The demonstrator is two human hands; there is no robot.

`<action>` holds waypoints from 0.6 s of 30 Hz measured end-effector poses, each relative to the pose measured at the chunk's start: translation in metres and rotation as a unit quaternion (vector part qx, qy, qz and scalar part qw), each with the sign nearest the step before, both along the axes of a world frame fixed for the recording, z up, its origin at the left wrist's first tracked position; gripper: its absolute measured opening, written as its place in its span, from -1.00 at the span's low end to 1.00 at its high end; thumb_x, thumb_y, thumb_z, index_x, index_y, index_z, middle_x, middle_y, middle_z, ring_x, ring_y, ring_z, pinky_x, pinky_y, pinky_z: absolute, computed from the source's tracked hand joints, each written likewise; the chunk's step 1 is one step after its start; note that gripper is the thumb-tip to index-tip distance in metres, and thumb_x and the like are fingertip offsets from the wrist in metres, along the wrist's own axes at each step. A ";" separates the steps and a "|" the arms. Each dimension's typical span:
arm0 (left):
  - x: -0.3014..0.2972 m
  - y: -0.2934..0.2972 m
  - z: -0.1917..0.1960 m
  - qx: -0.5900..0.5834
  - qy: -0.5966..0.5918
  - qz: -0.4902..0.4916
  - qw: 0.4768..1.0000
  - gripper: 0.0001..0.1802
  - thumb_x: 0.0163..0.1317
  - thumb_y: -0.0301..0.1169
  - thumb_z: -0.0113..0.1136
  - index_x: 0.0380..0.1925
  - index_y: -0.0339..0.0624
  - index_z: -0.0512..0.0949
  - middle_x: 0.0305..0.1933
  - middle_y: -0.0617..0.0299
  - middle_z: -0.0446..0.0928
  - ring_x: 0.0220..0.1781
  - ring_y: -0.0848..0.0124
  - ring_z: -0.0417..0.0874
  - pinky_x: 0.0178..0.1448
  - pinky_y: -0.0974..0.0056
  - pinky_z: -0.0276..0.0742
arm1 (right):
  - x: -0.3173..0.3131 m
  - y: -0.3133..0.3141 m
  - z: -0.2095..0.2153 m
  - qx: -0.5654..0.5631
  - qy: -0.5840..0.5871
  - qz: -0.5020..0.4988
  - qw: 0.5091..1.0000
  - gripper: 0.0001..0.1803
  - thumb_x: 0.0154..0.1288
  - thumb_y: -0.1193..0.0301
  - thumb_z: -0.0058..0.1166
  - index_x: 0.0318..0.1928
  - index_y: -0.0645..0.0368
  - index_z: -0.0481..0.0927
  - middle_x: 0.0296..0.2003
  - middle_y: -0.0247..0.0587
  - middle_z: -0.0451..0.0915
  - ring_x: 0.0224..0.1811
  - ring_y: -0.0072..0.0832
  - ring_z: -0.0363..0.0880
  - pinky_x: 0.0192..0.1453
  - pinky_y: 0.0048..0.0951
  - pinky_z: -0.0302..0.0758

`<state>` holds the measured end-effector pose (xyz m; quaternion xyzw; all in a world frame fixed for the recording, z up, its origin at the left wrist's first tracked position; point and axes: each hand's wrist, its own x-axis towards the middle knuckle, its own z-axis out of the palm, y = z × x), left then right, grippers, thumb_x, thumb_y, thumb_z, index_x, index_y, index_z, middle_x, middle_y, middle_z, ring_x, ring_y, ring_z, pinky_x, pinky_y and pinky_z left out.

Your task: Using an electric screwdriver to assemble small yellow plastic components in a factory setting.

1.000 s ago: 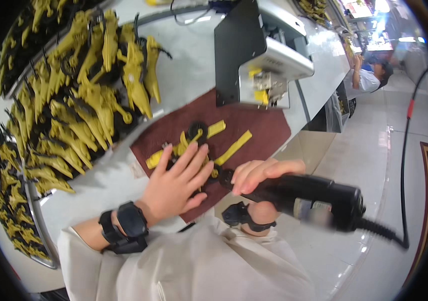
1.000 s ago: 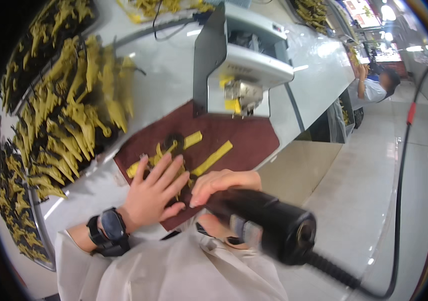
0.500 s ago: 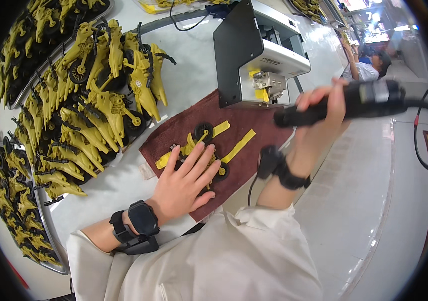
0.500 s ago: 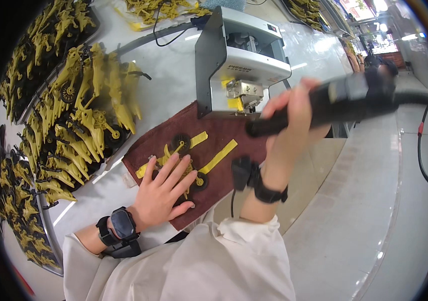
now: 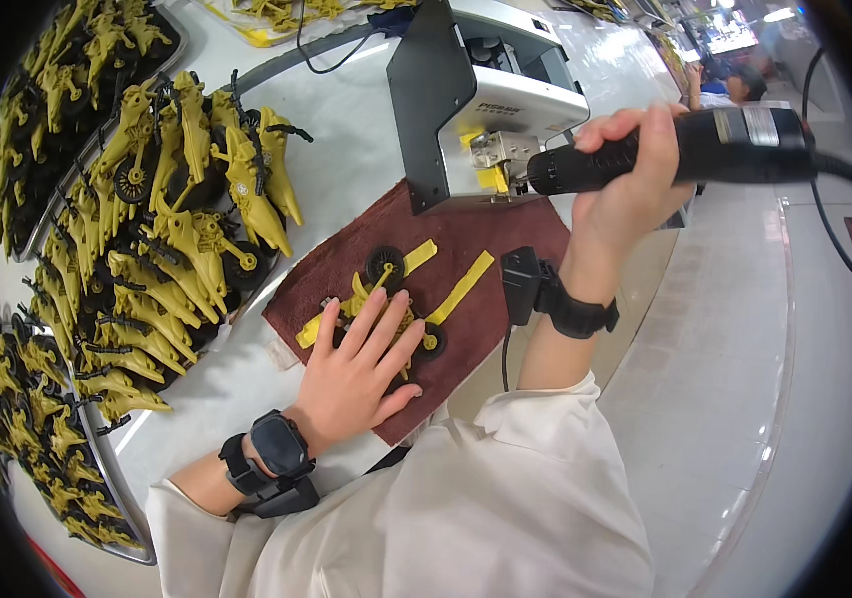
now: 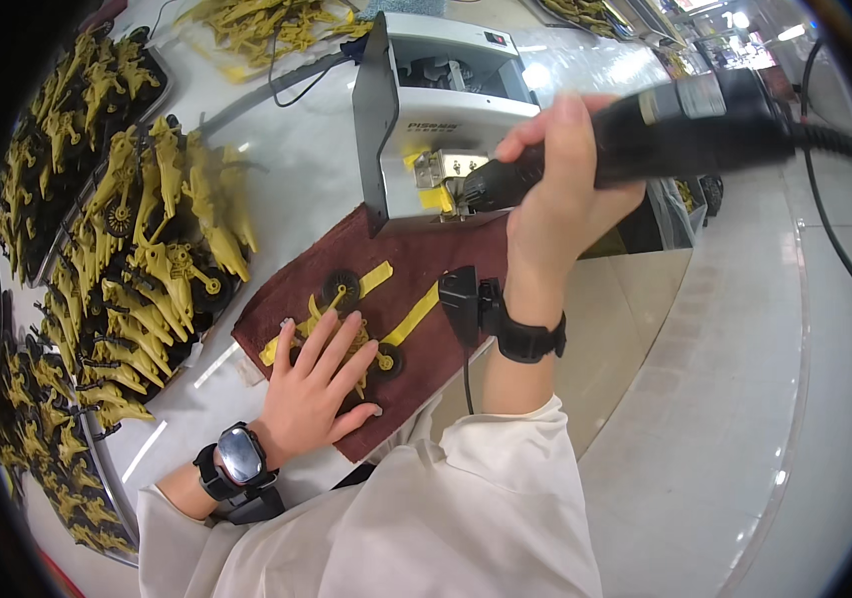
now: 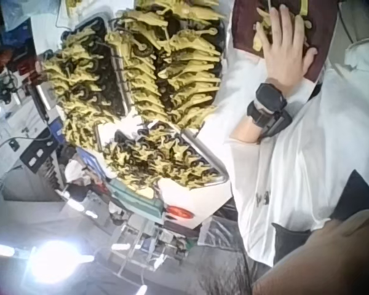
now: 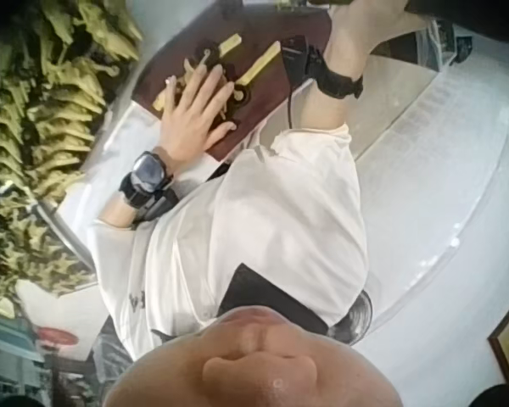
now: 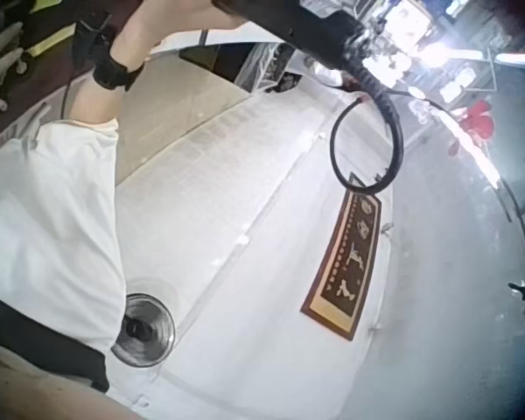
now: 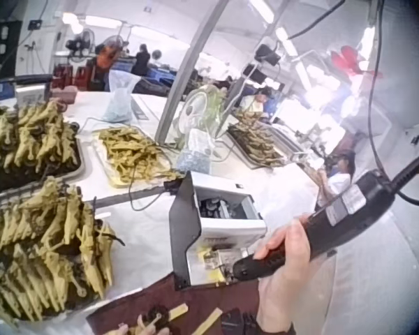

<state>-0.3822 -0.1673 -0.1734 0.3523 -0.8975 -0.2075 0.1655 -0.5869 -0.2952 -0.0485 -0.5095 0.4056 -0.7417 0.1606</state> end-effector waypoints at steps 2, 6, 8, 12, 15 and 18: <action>0.003 0.003 0.000 0.003 -0.003 0.003 1.000 -0.29 0.08 0.03 0.13 0.22 -0.03 0.31 0.39 0.10 0.14 0.44 0.16 0.06 0.37 -0.18 -0.05 | -0.002 0.022 0.002 0.039 -0.034 0.044 0.998 -0.72 0.17 0.42 0.09 -0.19 0.27 0.33 -0.65 -0.23 0.42 -0.69 -0.46 0.42 -0.53 -0.48 0.38; 0.003 -0.001 -0.001 0.005 0.000 0.004 1.000 -0.29 0.09 0.04 0.12 0.21 -0.03 0.32 0.39 0.08 0.14 0.43 0.12 0.08 0.37 -0.20 -0.09 | 0.018 0.089 -0.016 0.034 -0.052 0.220 0.974 -0.58 0.21 0.43 0.08 -0.01 0.24 0.20 -0.54 -0.16 0.47 -0.59 -0.38 0.47 -0.48 -0.36 0.43; 0.004 -0.001 0.001 0.013 0.001 0.004 1.000 -0.30 0.10 0.05 0.11 0.21 -0.02 0.32 0.38 0.07 0.15 0.42 0.08 0.11 0.38 -0.22 -0.12 | 0.021 0.116 -0.023 0.015 -0.022 0.276 0.961 -0.46 0.19 0.41 0.14 0.06 0.24 0.13 -0.47 -0.10 0.51 -0.54 -0.33 0.51 -0.44 -0.31 0.46; 0.004 -0.002 -0.003 0.006 0.002 0.003 1.000 -0.29 0.09 0.05 0.12 0.21 -0.03 0.32 0.39 0.09 0.16 0.42 0.10 0.11 0.38 -0.21 -0.11 | 0.034 0.140 -0.032 0.014 0.053 0.290 0.955 -0.26 0.23 0.16 0.12 0.22 0.22 0.01 -0.46 -0.15 0.49 -0.60 -0.38 0.48 -0.44 -0.34 0.46; 0.004 -0.003 -0.004 0.013 0.014 0.005 1.000 -0.29 0.07 0.02 0.15 0.21 -0.02 0.32 0.38 0.11 0.16 0.42 0.11 0.12 0.37 -0.20 -0.09 | 0.036 0.143 -0.043 0.003 0.040 0.311 0.950 -0.29 0.18 0.25 0.18 0.17 0.22 0.04 -0.42 -0.07 0.52 -0.56 -0.33 0.51 -0.43 -0.31 0.48; 0.003 -0.002 -0.005 0.019 0.028 0.008 0.999 -0.30 0.01 -0.09 0.24 0.20 -0.01 0.33 0.39 0.11 0.15 0.43 0.14 0.11 0.36 -0.21 -0.07 | 0.036 0.144 -0.050 -0.002 0.015 0.336 0.942 -0.33 0.13 0.34 0.24 0.10 0.22 0.09 -0.37 -0.01 0.54 -0.53 -0.28 0.53 -0.43 -0.26 0.50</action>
